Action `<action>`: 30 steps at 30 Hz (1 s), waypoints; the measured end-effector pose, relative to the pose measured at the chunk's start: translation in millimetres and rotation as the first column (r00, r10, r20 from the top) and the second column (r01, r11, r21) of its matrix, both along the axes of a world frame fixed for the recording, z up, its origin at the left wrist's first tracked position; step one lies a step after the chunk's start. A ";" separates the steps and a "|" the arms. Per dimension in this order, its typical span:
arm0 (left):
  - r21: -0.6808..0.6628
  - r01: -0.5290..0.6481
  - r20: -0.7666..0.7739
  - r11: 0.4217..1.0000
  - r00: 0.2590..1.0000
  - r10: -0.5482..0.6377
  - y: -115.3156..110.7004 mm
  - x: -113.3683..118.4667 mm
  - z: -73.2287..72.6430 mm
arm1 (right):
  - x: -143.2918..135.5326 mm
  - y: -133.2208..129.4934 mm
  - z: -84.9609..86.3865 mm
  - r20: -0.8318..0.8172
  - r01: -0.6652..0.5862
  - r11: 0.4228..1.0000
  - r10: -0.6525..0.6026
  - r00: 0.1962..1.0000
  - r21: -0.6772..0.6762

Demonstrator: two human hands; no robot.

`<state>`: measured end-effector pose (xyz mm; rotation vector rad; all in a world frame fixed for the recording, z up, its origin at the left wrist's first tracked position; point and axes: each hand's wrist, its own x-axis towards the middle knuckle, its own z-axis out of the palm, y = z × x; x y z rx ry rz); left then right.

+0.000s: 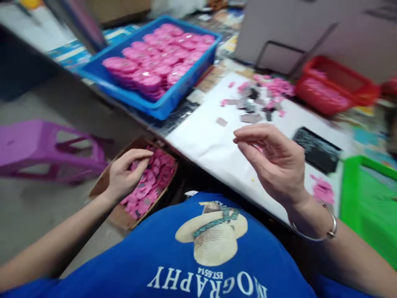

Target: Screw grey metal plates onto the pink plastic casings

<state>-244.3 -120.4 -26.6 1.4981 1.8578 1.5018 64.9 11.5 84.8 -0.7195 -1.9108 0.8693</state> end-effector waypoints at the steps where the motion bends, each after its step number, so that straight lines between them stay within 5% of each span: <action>1: 0.065 0.159 -0.078 0.985 0.985 -0.154 13.8 15.8 11.2 | 26.6 0.5 -0.5 0.025 0.119 0.992 -0.120 0.992 0.046; 4: 0.121 0.437 -0.180 0.891 0.893 -0.413 64.4 66.0 35.0 | 105.7 -2.9 -4.5 0.246 0.399 0.857 -0.484 0.840 0.325; 7: 0.132 0.561 -0.216 0.817 0.821 -0.529 123.0 120.5 46.7 | 168.3 -16.3 -15.1 0.543 0.305 0.702 -0.700 0.464 0.644; 10: 0.079 0.623 -0.349 0.778 0.749 -0.564 175.8 171.2 51.3 | 200.3 -32.1 -31.6 0.693 0.156 0.708 -0.706 0.144 0.689; 14: -0.208 0.501 -0.505 0.840 0.680 -0.531 220.0 219.4 54.6 | 208.8 -40.6 -51.9 0.739 0.109 0.732 -0.673 -0.044 0.673; 19: -0.362 0.434 -0.495 0.825 0.660 -0.565 239.5 234.3 48.0 | 210.1 -37.2 -64.0 0.751 0.164 0.742 -0.660 0.007 0.650; 25: -0.306 0.465 -0.415 0.831 0.720 -0.556 238.5 221.2 38.9 | 193.3 -34.3 -58.9 0.682 0.316 0.745 -0.666 0.303 0.588; 27: -0.224 0.483 -0.313 0.847 0.787 -0.532 230.8 216.6 41.6 | 178.8 -26.3 -52.9 0.639 0.319 0.771 -0.636 0.432 0.551; 30: -0.042 0.503 0.039 0.863 0.864 -0.502 204.0 207.9 48.3 | 153.4 -7.0 -45.7 0.618 0.246 0.817 -0.561 0.551 0.521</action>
